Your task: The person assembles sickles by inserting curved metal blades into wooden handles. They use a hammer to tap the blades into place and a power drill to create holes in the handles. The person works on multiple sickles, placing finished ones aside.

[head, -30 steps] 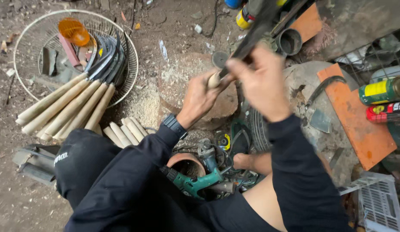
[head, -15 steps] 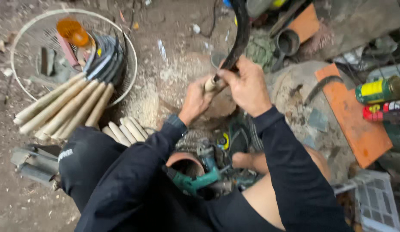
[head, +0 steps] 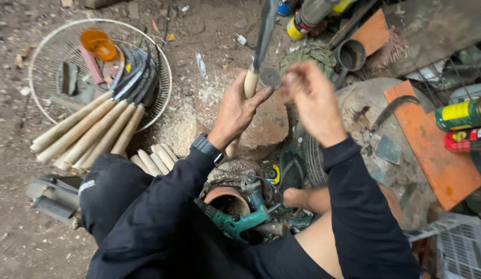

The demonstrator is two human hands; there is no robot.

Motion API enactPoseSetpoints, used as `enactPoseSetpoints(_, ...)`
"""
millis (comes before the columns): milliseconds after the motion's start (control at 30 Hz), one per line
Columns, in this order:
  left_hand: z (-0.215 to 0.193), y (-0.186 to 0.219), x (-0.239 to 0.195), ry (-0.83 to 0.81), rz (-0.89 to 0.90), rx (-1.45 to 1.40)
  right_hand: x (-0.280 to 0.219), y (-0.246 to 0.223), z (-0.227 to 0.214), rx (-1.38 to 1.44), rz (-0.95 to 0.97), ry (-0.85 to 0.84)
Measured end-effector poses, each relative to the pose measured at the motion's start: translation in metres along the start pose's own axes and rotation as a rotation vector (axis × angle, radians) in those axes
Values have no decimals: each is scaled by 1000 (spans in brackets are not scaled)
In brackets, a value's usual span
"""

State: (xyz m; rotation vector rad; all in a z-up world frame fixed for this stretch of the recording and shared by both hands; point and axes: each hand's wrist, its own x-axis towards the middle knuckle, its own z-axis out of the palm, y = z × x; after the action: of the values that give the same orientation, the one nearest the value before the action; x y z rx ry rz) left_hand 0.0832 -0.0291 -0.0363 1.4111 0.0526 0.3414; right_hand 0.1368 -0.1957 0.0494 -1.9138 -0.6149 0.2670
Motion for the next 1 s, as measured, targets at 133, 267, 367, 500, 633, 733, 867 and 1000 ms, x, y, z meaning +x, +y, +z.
enactPoseSetpoints(133, -22, 38, 8, -64, -326, -404, -14, 6, 28, 97, 289, -307)
enactPoseSetpoints(267, -42, 53, 10, -40, -384, -762, -33, -5, 50, 378, 324, -550)
enactPoseSetpoints(367, -52, 59, 4, -39, -372, -645, -38, -22, 51, 470, 442, -598)
enactPoseSetpoints(500, -57, 66, 0, -37, -350, -628, -40, -43, 50, 550, 432, -581)
enactPoseSetpoints(633, -61, 70, -2, -39, -335, -676, -45, -56, 52, 571, 422, -554)
enactPoseSetpoints(733, -62, 69, -3, -49, -314, -683, -47, -59, 51, 566, 439, -530)
enactPoseSetpoints(867, -65, 65, 1, -33, -298, -682, -50, -58, 52, 562, 461, -518)
enactPoseSetpoints(1000, -81, 59, 22, 164, -297, -746, -74, -53, 77, 620, 526, -452)
